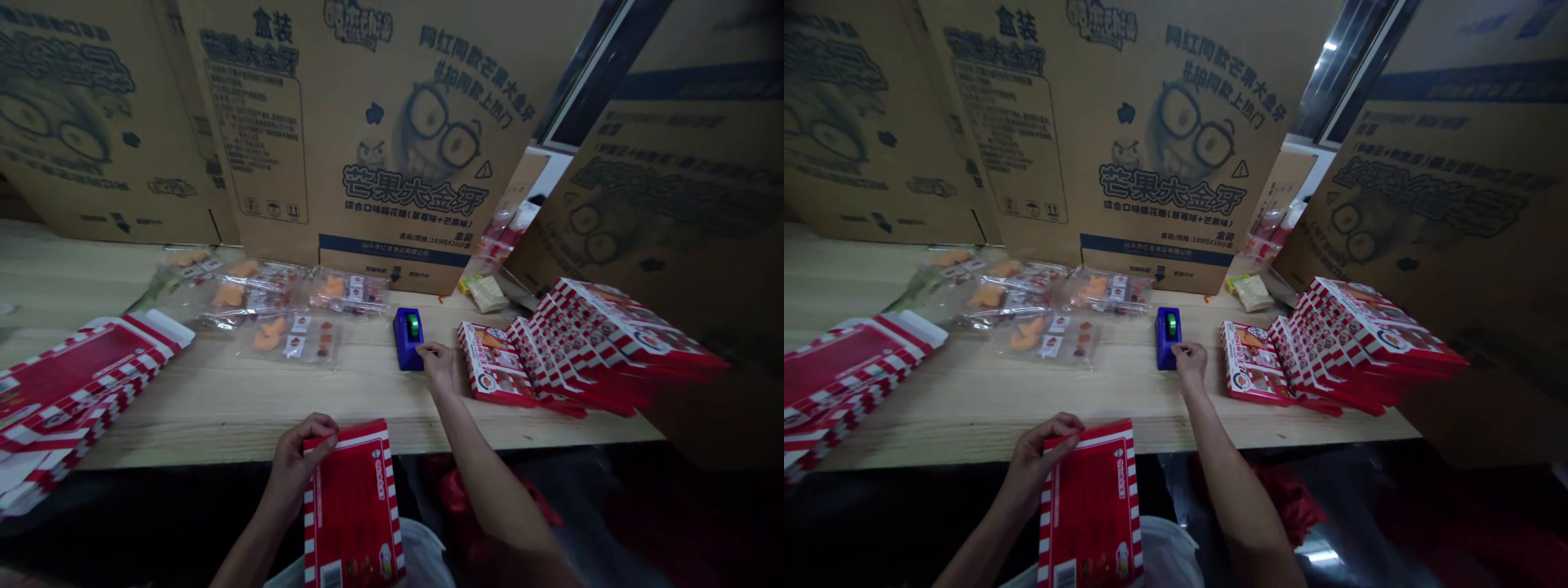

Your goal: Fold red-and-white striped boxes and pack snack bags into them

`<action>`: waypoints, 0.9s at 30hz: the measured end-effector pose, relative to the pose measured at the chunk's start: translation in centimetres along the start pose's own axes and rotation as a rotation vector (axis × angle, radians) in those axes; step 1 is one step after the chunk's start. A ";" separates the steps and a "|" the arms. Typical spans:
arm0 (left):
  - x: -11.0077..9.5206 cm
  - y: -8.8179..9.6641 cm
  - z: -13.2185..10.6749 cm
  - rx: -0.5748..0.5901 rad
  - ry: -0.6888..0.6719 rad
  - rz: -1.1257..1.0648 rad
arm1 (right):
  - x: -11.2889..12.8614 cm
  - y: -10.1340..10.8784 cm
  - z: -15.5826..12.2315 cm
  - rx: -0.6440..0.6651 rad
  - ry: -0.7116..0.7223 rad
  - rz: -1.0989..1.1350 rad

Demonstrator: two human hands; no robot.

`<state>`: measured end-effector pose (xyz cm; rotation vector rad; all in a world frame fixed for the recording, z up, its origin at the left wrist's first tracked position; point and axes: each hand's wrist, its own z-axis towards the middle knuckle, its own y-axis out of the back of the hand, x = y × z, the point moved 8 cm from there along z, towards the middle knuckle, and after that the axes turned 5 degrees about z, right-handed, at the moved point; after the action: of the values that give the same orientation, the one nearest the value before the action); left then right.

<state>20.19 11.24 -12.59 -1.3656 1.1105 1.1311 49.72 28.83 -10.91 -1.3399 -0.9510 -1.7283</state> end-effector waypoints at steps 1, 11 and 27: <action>-0.1 0.1 0.0 -0.002 -0.009 0.007 | -0.1 -0.2 -0.2 -0.025 0.002 0.019; 0.3 0.4 0.2 0.000 -0.008 0.023 | -2.0 1.2 -6.3 -0.147 -0.037 0.251; -0.8 -2.6 0.2 0.078 0.049 -0.101 | 8.6 -7.6 -12.4 1.590 0.048 -0.094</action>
<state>22.58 11.63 -11.42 -1.3785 1.0969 0.9766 36.09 20.35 -5.62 -0.1638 -1.7398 -0.5383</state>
